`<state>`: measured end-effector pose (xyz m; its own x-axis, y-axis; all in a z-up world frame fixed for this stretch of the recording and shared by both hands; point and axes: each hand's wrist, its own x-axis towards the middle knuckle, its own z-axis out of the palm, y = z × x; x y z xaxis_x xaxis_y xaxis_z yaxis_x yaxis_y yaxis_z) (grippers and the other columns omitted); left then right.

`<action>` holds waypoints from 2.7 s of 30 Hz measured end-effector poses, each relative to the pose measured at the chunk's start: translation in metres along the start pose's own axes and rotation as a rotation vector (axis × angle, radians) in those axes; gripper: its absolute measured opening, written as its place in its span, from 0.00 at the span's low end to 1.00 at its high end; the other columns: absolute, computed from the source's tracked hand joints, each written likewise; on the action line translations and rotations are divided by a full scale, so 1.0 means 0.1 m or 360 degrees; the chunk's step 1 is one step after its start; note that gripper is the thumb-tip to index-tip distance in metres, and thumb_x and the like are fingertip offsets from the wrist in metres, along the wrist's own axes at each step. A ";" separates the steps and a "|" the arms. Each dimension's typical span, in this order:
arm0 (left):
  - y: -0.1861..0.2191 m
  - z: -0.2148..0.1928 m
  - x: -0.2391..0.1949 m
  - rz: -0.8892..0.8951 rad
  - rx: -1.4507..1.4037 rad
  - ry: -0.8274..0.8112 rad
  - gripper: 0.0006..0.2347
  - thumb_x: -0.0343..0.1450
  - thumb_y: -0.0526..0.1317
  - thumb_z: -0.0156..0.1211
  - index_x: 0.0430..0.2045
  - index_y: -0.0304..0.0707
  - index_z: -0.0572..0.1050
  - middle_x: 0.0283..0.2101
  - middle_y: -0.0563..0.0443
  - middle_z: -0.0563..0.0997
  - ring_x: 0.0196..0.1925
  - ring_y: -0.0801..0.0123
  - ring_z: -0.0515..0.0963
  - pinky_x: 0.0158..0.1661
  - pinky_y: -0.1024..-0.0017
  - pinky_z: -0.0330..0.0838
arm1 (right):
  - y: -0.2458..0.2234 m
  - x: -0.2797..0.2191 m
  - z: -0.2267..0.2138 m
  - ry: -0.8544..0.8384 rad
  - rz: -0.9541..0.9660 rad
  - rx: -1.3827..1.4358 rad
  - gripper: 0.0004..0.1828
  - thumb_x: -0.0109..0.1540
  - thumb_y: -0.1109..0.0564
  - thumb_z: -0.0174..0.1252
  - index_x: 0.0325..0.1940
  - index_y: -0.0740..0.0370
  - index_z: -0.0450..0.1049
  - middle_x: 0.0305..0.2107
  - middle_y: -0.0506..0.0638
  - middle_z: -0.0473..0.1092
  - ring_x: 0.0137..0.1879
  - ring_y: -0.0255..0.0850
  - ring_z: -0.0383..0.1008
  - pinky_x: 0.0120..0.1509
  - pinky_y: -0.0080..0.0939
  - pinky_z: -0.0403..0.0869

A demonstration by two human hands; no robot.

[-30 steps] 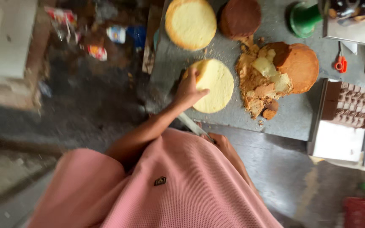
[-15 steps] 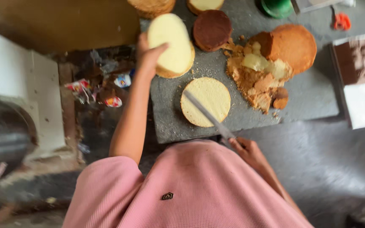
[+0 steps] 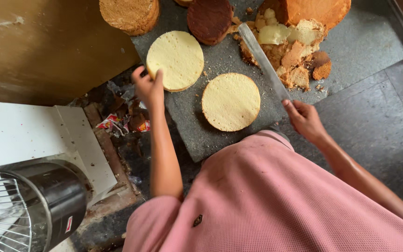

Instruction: The person slices round cakes into layers using a long serrated knife. They trim the domed tops and cut through the sides to create even layers, then stack the slices on the counter.

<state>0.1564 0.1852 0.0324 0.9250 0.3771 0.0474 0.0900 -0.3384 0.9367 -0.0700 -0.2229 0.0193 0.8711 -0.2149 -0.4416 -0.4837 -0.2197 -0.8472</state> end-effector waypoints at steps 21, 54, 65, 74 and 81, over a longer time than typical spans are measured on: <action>0.58 0.95 -1.93 -0.0321 -0.0196 -0.0529 0.31 0.66 0.49 0.71 0.55 0.28 0.63 0.49 0.33 0.79 0.48 0.55 0.82 0.46 0.64 0.77 | -0.20 0.34 -0.19 -0.0209 -0.0201 0.0037 0.27 0.71 0.40 0.51 0.26 0.62 0.64 0.12 0.43 0.58 0.16 0.31 0.56 0.19 0.39 0.56; -0.38 0.14 0.66 -0.0776 -0.0515 -0.0179 0.16 0.68 0.36 0.67 0.49 0.35 0.76 0.47 0.45 0.84 0.45 0.57 0.85 0.41 0.52 0.82 | 0.15 0.11 -0.98 0.0161 -0.0104 0.0662 0.24 0.73 0.42 0.49 0.30 0.61 0.65 0.13 0.43 0.58 0.16 0.30 0.54 0.18 0.36 0.54; 0.27 0.24 -0.96 -0.1331 -0.0954 -0.0156 0.36 0.68 0.55 0.65 0.57 0.14 0.61 0.54 0.18 0.73 0.54 0.38 0.78 0.57 0.47 0.73 | 0.05 0.31 -0.77 -0.0114 -0.0186 0.0366 0.21 0.71 0.42 0.51 0.32 0.60 0.70 0.15 0.39 0.57 0.18 0.27 0.52 0.20 0.34 0.52; -0.09 0.94 0.07 -0.1674 -0.1750 -0.0387 0.44 0.64 0.61 0.65 0.66 0.23 0.55 0.62 0.19 0.64 0.62 0.36 0.69 0.61 0.51 0.70 | -0.19 0.30 -0.76 -0.0256 -0.0228 0.0068 0.25 0.69 0.40 0.51 0.27 0.60 0.65 0.12 0.43 0.58 0.15 0.31 0.54 0.18 0.37 0.54; -0.12 0.88 0.35 -0.1593 -0.1605 -0.0486 0.49 0.64 0.62 0.65 0.67 0.14 0.52 0.66 0.18 0.64 0.66 0.37 0.68 0.60 0.48 0.64 | 0.29 0.10 -0.92 -0.0028 -0.0127 0.0223 0.25 0.70 0.41 0.51 0.27 0.60 0.67 0.14 0.41 0.58 0.17 0.29 0.54 0.20 0.36 0.54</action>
<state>0.2202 0.1266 -0.0076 0.6847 -0.1510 -0.7130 0.5583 0.7376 0.3798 -0.0828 -0.3187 0.0171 0.9082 -0.1851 -0.3755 -0.3975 -0.1002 -0.9121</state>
